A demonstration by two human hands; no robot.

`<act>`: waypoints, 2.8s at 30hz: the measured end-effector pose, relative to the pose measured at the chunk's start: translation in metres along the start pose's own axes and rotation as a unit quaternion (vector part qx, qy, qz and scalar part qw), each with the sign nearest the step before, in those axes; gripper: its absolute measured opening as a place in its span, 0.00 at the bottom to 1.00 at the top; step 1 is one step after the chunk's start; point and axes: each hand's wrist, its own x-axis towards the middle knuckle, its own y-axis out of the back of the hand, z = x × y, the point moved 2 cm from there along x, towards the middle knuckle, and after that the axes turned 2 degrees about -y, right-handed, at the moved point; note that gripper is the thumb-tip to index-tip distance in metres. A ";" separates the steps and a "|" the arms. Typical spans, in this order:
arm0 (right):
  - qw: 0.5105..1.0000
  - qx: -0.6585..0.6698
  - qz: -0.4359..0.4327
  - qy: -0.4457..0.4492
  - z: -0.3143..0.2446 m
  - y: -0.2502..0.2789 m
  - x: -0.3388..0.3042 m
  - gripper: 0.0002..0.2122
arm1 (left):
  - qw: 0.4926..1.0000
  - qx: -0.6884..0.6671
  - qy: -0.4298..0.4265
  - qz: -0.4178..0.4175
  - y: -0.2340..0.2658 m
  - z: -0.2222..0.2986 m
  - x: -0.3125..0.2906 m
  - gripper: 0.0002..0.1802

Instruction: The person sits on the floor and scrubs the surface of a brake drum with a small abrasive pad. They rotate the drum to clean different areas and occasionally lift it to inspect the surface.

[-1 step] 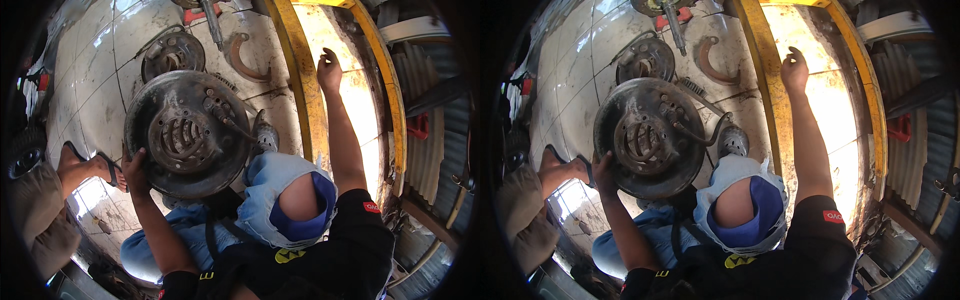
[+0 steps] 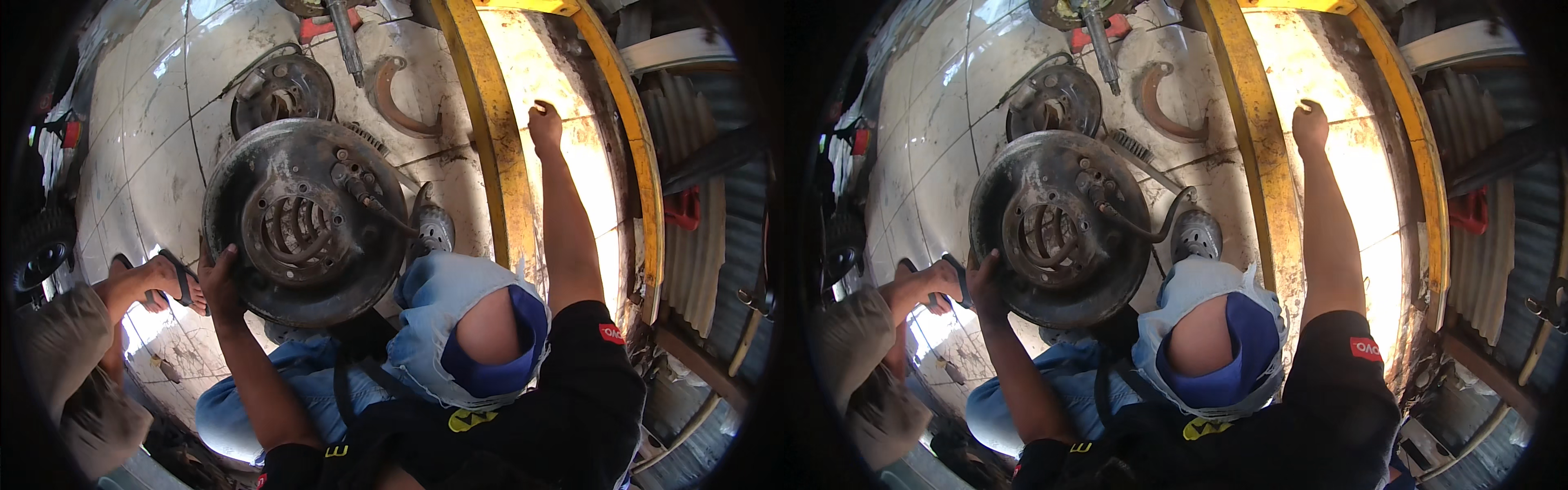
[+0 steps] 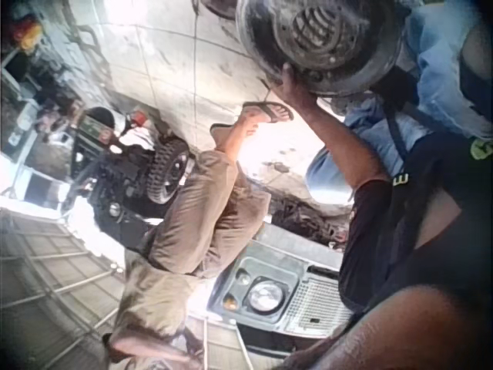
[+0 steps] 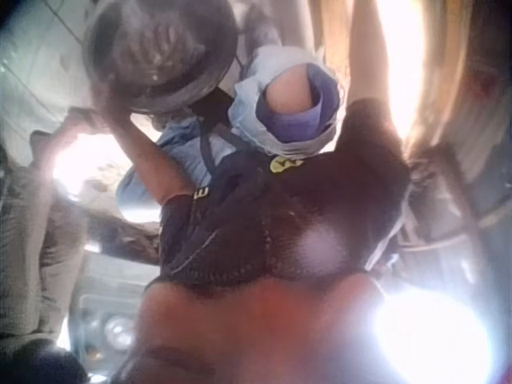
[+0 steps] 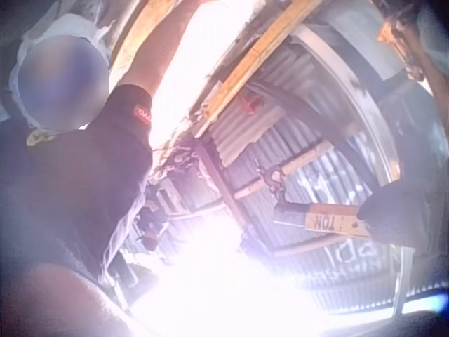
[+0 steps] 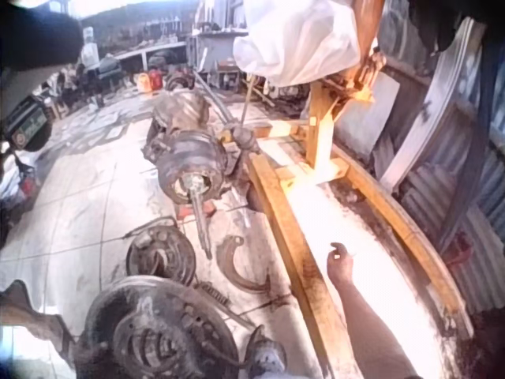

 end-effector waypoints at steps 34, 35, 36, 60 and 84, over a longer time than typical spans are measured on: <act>0.833 -0.058 -0.214 0.507 -0.308 0.027 -0.202 0.18 | 0.997 -0.064 0.031 0.001 -0.011 -0.008 -0.014 0.17; 0.807 -0.085 -0.215 0.543 -0.324 0.015 -0.229 0.17 | 0.997 -0.064 0.029 0.011 -0.007 -0.009 -0.016 0.17; 0.781 -0.115 -0.212 0.576 -0.337 0.005 -0.253 0.16 | 0.997 -0.065 0.028 0.016 -0.007 -0.013 -0.016 0.17; 0.573 -0.373 -0.302 0.665 -0.344 -0.108 -0.330 0.41 | 0.997 0.031 -0.061 0.025 -0.010 -0.002 -0.020 0.22; 0.679 -0.307 -0.323 0.584 -0.340 -0.101 -0.311 0.34 | 0.998 -0.008 -0.052 0.026 -0.008 -0.007 -0.013 0.18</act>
